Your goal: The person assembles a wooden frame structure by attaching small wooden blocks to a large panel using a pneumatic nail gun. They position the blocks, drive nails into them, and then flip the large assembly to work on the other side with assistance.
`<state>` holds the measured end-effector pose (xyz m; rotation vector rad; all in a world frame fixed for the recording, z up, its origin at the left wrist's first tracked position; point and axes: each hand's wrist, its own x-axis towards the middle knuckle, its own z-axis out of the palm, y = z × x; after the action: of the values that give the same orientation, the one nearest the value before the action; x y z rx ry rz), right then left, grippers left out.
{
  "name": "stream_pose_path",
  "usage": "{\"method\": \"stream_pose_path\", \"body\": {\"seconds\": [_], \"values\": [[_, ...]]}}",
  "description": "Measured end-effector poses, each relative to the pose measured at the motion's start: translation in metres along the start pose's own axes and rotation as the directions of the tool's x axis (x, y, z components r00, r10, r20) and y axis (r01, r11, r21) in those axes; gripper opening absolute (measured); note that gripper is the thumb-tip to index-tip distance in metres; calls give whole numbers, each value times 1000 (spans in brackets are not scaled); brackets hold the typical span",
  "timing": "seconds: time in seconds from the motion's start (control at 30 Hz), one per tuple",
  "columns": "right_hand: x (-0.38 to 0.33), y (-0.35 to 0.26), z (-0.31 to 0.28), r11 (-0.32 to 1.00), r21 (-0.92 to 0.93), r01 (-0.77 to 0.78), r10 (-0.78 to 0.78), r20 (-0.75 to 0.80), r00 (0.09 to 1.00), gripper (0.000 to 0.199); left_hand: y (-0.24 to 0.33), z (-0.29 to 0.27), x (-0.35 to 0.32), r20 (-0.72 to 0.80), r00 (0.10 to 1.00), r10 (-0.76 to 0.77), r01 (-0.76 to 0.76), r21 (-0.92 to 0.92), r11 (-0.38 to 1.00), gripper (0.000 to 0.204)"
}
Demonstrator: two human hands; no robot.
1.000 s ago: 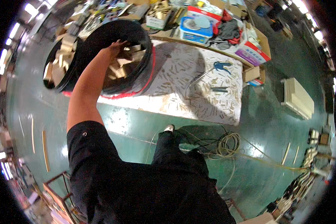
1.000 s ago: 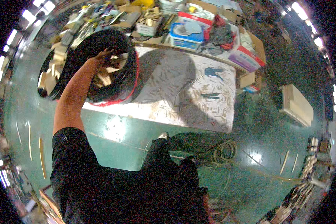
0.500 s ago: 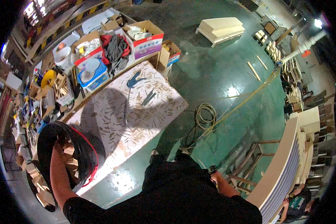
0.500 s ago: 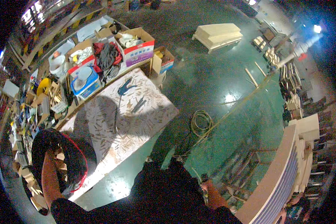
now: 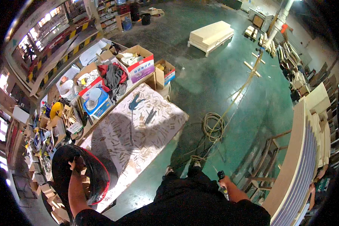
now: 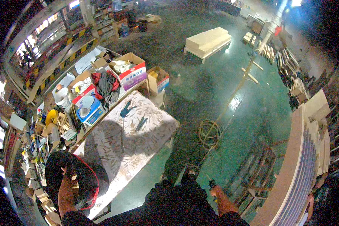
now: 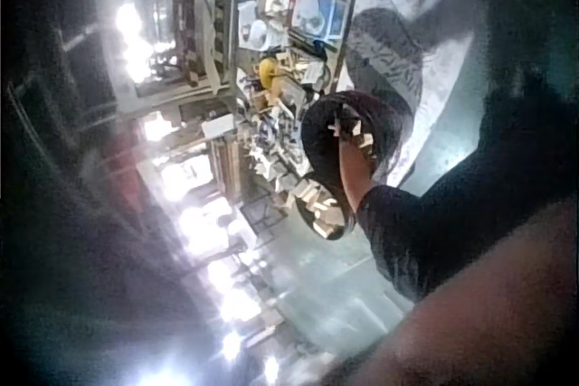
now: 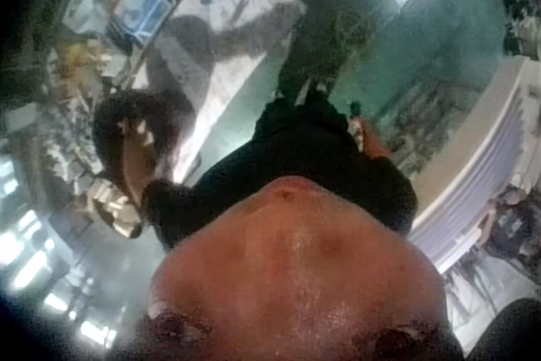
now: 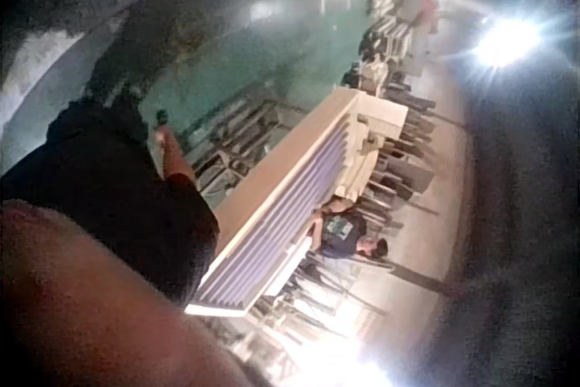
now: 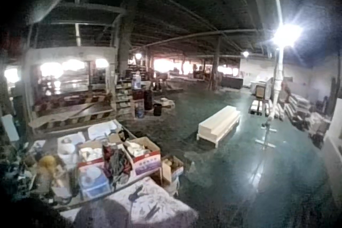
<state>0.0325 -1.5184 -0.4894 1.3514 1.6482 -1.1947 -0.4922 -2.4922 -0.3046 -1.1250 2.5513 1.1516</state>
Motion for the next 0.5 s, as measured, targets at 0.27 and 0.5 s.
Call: {"method": "stream_pose_path", "body": {"seconds": [0.27,0.5], "values": [[-36,-26,-14,987,-150,64,-64,5,998,20,33,-178,-66,-134,915,379,-375,60,925,47],[11,29,-50,996,-66,63,-62,31,998,15,184,-186,-354,-533,647,546,-719,-190,668,65]]}}
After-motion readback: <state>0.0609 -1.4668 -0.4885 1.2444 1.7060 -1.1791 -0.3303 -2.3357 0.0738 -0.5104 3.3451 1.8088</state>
